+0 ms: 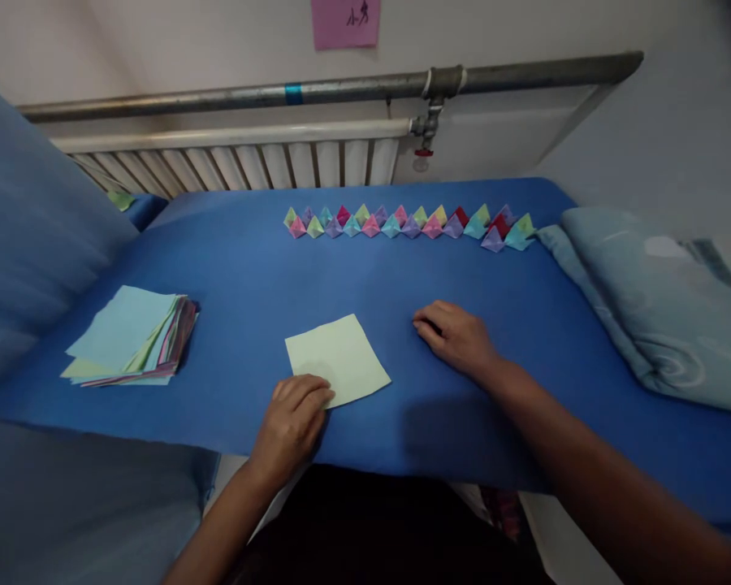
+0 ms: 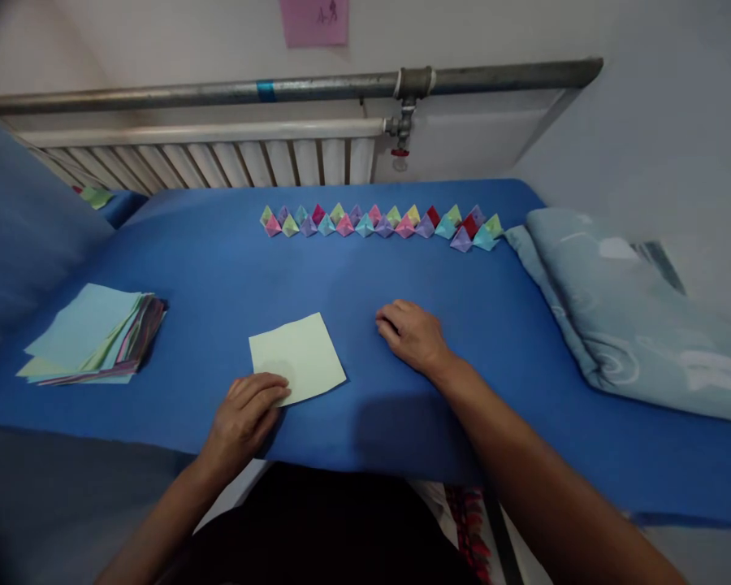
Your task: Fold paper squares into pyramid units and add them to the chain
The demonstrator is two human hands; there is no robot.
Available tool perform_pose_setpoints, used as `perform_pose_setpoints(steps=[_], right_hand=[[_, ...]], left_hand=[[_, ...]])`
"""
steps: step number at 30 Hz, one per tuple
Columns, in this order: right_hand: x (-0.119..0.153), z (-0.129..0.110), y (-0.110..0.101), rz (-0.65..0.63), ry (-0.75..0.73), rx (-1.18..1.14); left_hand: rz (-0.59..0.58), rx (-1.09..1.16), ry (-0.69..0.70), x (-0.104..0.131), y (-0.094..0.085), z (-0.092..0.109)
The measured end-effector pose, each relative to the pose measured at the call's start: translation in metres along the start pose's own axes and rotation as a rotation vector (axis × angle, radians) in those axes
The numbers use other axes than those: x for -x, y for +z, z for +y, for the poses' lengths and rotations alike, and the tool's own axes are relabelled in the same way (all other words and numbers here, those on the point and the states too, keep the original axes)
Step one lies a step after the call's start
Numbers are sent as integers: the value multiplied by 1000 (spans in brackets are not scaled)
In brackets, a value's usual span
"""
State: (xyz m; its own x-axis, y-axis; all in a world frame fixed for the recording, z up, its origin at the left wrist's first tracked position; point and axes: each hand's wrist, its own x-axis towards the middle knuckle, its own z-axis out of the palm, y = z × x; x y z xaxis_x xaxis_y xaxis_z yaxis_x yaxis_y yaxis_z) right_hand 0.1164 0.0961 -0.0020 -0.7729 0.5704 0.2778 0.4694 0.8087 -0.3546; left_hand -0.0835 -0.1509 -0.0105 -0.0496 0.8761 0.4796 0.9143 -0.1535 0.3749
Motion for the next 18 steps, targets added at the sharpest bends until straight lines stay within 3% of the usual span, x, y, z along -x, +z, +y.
perform_pose_setpoints(steps=[5,11,14,18], right_hand=[[13,-34,3,-105,-216,-216],[20,-57,13,-191,-393,-253],[21,-57,16,-198,-398,-294],[21,-57,17,-133,-261,-338]], left_hand=[[58,95,-63,9,-3,4],[47,246,-99,14,-12,7],[25,190,-168,13,-15,-1],[20,85,-322,8,-11,-14]])
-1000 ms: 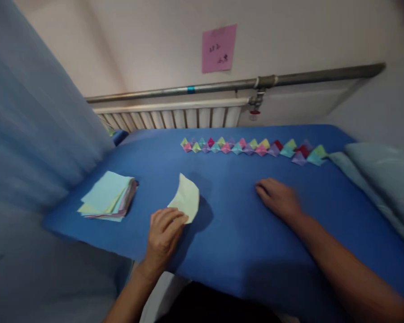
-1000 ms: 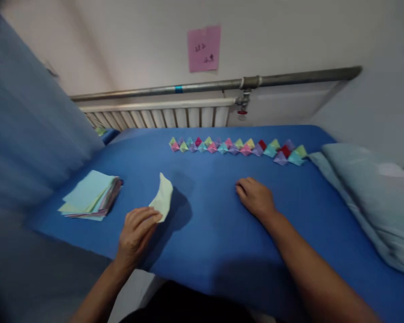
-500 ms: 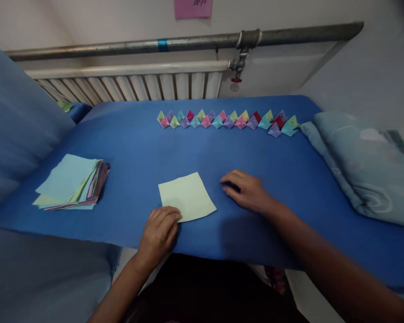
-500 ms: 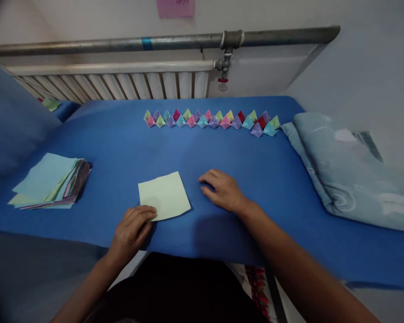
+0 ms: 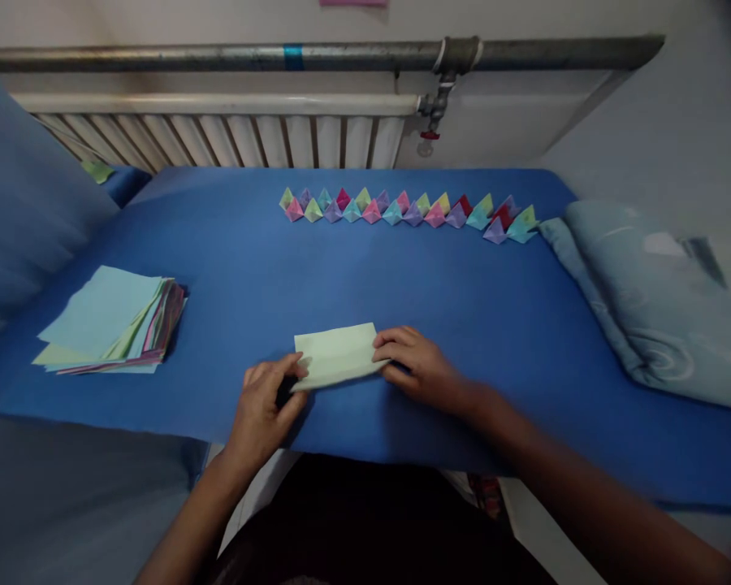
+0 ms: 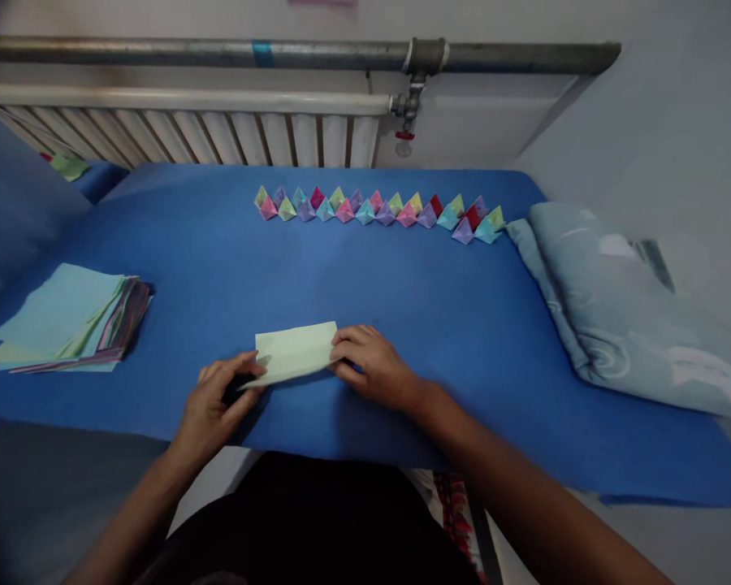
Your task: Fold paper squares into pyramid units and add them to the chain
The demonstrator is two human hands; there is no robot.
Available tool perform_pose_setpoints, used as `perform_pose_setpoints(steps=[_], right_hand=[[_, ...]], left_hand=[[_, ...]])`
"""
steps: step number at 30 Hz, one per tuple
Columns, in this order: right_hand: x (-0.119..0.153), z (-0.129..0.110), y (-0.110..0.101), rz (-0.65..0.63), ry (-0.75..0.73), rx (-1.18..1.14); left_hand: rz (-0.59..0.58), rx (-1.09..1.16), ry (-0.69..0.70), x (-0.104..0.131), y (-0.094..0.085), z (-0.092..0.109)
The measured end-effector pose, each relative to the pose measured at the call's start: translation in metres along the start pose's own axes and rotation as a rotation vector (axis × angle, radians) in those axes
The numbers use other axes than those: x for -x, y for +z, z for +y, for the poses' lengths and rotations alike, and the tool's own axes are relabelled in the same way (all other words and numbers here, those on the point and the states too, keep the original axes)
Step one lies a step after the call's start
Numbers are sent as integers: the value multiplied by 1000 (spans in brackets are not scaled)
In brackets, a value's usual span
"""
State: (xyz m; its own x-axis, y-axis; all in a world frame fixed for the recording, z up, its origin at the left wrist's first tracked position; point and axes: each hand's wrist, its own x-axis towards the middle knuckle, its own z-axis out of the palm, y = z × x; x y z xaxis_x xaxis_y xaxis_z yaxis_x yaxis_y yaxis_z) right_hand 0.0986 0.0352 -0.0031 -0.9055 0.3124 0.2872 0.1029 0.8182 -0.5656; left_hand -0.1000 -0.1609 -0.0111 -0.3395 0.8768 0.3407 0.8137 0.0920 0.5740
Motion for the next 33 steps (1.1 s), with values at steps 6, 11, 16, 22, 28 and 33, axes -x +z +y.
perform_pose_setpoints(steps=[6,11,16,22,28,33], right_hand=[[-5,-1,3,57,169,18],[-10,-2,10,159,297,69],[-12,-2,15,162,338,78],[-17,-4,11,101,365,161],[-43,-14,-3,-176,356,220],[-66,-18,-12,-325,431,186]], left_hand=[[49,-51,-156,-10,11,0],[114,-82,-220,-12,16,3],[115,-250,-141,-14,17,7],[-19,-307,299,-20,26,22],[-90,-258,301,-13,32,33],[-71,-270,262,-11,30,36]])
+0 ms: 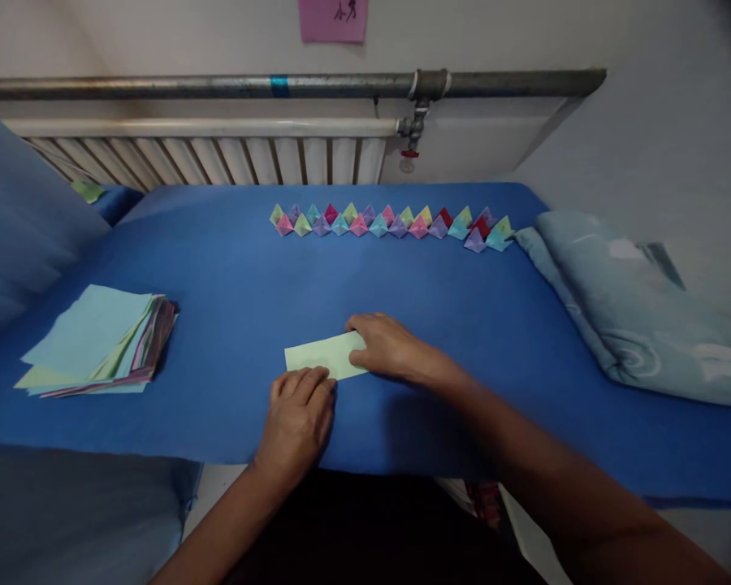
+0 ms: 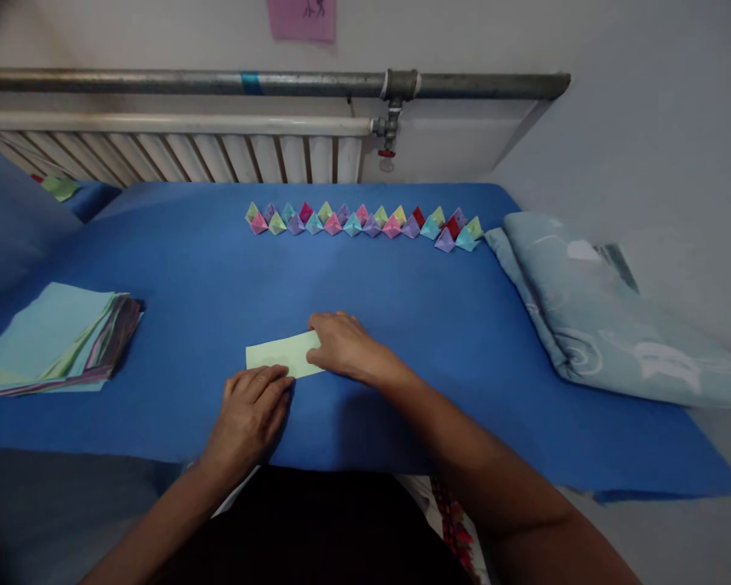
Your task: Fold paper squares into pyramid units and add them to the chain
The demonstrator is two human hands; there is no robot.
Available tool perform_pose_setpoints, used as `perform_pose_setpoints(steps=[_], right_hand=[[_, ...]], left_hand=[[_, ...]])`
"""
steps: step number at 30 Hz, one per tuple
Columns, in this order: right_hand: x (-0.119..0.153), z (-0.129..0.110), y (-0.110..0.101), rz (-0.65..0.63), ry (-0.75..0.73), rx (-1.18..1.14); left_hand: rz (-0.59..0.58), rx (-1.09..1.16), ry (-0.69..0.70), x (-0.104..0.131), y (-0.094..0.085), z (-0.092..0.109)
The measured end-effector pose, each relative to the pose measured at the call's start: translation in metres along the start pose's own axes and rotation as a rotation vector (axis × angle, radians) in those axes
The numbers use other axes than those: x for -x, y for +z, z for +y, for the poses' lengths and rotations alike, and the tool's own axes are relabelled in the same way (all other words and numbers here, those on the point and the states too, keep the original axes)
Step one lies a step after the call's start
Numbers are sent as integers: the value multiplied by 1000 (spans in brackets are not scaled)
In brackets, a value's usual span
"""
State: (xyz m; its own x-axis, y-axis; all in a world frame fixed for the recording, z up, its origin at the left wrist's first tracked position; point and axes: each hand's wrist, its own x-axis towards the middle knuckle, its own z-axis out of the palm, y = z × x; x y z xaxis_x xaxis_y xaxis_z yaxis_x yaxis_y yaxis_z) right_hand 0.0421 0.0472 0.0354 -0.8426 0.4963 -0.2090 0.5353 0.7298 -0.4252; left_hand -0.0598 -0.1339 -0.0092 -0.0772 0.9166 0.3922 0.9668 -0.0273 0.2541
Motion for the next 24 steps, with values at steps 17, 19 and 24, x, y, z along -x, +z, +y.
perform_pose_setpoints(steps=[17,19,24], right_hand=[[63,0,33,148,259,-844],[69,1,31,136,239,-724],[91,11,27,429,-51,-341]], left_hand=[[56,86,176,-12,1,16],[55,78,170,-12,3,16],[74,63,142,-12,4,17]])
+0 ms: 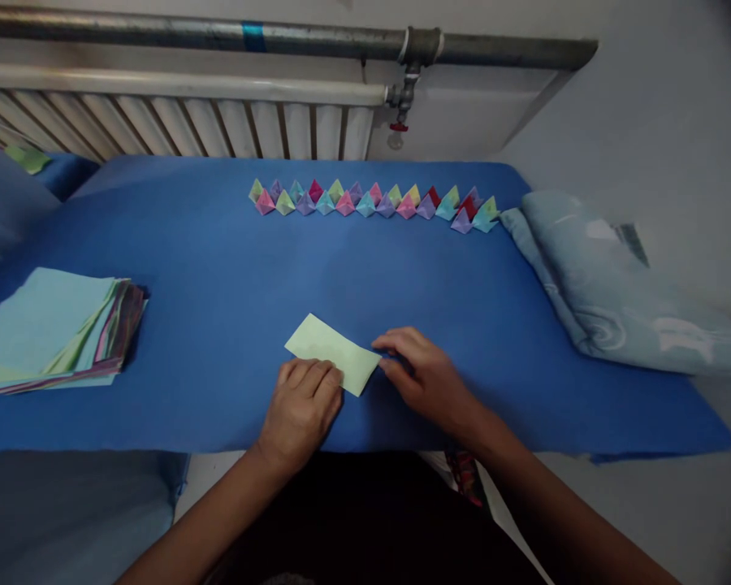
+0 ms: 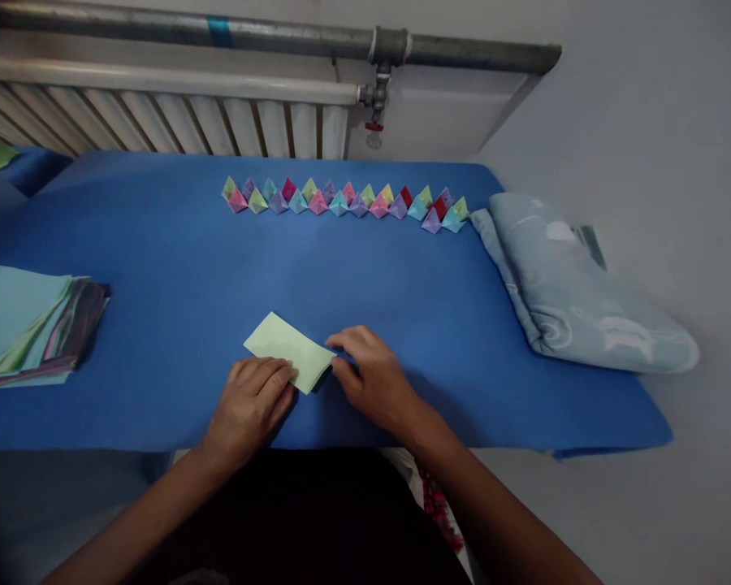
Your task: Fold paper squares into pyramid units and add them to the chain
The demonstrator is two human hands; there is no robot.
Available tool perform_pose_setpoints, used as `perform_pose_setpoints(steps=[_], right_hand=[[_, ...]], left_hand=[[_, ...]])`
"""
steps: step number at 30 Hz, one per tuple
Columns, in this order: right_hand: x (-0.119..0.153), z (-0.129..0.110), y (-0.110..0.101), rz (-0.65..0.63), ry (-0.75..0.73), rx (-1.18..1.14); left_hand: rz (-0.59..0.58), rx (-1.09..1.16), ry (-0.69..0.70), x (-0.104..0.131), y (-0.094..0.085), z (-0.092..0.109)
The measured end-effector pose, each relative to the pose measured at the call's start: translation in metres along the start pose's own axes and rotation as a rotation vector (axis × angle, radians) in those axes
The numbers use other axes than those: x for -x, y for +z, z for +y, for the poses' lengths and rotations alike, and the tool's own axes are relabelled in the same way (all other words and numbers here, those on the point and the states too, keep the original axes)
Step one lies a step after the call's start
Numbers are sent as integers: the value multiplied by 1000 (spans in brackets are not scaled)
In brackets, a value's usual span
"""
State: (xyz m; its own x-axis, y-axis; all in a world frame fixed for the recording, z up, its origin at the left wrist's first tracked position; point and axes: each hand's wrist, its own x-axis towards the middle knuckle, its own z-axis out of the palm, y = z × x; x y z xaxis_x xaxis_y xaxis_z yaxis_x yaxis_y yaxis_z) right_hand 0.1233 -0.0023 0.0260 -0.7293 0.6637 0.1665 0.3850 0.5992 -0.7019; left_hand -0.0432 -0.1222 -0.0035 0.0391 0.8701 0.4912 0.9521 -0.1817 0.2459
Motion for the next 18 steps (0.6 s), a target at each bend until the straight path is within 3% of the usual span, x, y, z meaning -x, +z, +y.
perform_pose_setpoints(steps=[2,4,9,18], right_hand=[[7,3,0,-21,-131,41],[11,7,5,-64,-171,93],[12,16,19,-29,-171,212],[5,19,19,32,-102,118]], left_hand=[[-2,-9,6,-1,0,0],[-7,-18,7,-1,1,1],[-27,-23,-11,-1,2,-1],[-51,30,-167,2,2,-6]])
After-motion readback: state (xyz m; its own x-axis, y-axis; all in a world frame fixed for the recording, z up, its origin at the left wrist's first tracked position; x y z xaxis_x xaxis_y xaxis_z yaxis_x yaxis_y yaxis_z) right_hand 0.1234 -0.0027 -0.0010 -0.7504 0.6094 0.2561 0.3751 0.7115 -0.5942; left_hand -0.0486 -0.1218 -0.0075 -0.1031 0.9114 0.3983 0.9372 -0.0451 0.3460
